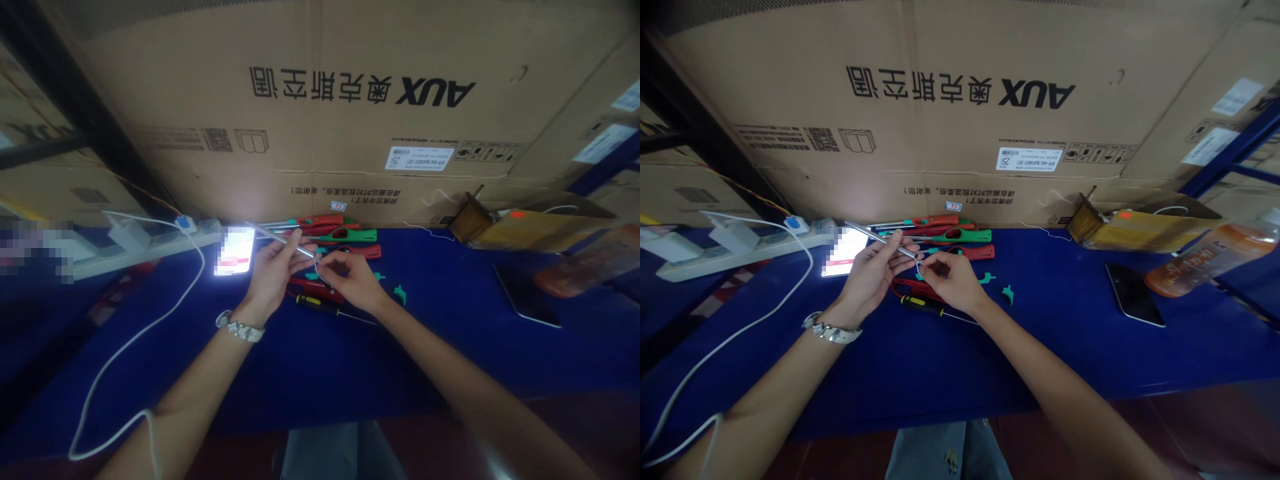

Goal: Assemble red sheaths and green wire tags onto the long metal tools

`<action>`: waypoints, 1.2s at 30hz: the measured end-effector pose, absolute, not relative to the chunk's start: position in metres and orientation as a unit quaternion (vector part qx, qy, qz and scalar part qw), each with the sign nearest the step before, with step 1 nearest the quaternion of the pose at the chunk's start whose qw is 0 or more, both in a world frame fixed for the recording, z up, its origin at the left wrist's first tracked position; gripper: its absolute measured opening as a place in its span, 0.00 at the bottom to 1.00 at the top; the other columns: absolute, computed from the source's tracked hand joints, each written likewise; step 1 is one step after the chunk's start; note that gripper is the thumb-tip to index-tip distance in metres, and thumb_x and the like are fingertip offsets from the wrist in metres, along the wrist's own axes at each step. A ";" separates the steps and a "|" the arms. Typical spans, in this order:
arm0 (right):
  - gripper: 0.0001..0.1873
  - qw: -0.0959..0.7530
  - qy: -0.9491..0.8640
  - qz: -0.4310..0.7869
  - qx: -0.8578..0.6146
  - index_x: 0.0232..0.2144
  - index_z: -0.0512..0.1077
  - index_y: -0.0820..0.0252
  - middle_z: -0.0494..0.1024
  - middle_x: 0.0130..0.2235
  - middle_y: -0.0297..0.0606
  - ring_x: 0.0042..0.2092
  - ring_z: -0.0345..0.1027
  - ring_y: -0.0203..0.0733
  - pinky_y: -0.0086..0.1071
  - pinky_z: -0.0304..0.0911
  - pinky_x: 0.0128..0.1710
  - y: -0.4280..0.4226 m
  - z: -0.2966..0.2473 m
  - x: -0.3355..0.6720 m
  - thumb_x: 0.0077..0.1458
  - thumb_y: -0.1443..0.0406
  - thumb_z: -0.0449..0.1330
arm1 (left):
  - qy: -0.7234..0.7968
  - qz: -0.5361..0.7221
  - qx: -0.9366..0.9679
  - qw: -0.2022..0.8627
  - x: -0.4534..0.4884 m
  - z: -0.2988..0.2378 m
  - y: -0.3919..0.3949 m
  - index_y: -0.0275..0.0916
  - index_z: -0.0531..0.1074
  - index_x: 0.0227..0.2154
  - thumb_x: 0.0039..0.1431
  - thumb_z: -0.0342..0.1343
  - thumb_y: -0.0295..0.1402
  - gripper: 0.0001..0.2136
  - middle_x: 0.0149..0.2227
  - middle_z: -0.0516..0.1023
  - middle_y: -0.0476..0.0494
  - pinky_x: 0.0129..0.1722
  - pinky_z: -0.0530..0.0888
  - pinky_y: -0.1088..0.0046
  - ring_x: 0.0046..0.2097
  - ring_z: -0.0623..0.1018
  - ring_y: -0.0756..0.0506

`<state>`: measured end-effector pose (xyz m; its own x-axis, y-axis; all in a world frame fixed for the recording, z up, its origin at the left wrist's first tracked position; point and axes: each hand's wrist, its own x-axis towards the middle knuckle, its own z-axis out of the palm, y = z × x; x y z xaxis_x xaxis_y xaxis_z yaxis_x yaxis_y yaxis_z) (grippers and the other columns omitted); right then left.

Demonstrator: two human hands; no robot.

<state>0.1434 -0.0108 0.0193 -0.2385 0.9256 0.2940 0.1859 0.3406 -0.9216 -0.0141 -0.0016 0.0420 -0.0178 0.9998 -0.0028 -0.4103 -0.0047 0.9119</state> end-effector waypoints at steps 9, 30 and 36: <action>0.13 0.480 -0.665 0.407 -0.402 0.30 0.75 0.59 0.74 0.27 0.31 0.28 0.61 0.34 0.31 0.59 0.31 -0.007 0.018 0.143 0.52 0.55 0.65 | 0.409 0.596 0.375 0.581 -0.013 0.043 -0.002 0.33 0.78 0.31 0.48 0.70 0.43 0.16 0.30 0.83 0.41 0.30 0.77 0.75 0.30 0.82 0.47; 0.11 0.414 -0.661 0.480 -0.402 0.25 0.73 0.59 0.71 0.26 0.29 0.27 0.60 0.33 0.31 0.57 0.31 -0.004 0.021 0.148 0.47 0.58 0.67 | 0.404 0.581 0.379 0.596 -0.011 0.041 -0.003 0.35 0.79 0.30 0.49 0.70 0.42 0.14 0.31 0.84 0.41 0.27 0.74 0.76 0.29 0.82 0.48; 0.08 0.412 -0.684 0.474 -0.371 0.21 0.71 0.59 0.72 0.35 0.34 0.34 0.64 0.35 0.31 0.60 0.35 -0.004 0.030 0.154 0.46 0.63 0.65 | 0.402 0.575 0.377 0.605 -0.010 0.041 -0.003 0.35 0.79 0.29 0.49 0.70 0.42 0.14 0.30 0.84 0.42 0.28 0.75 0.76 0.29 0.82 0.48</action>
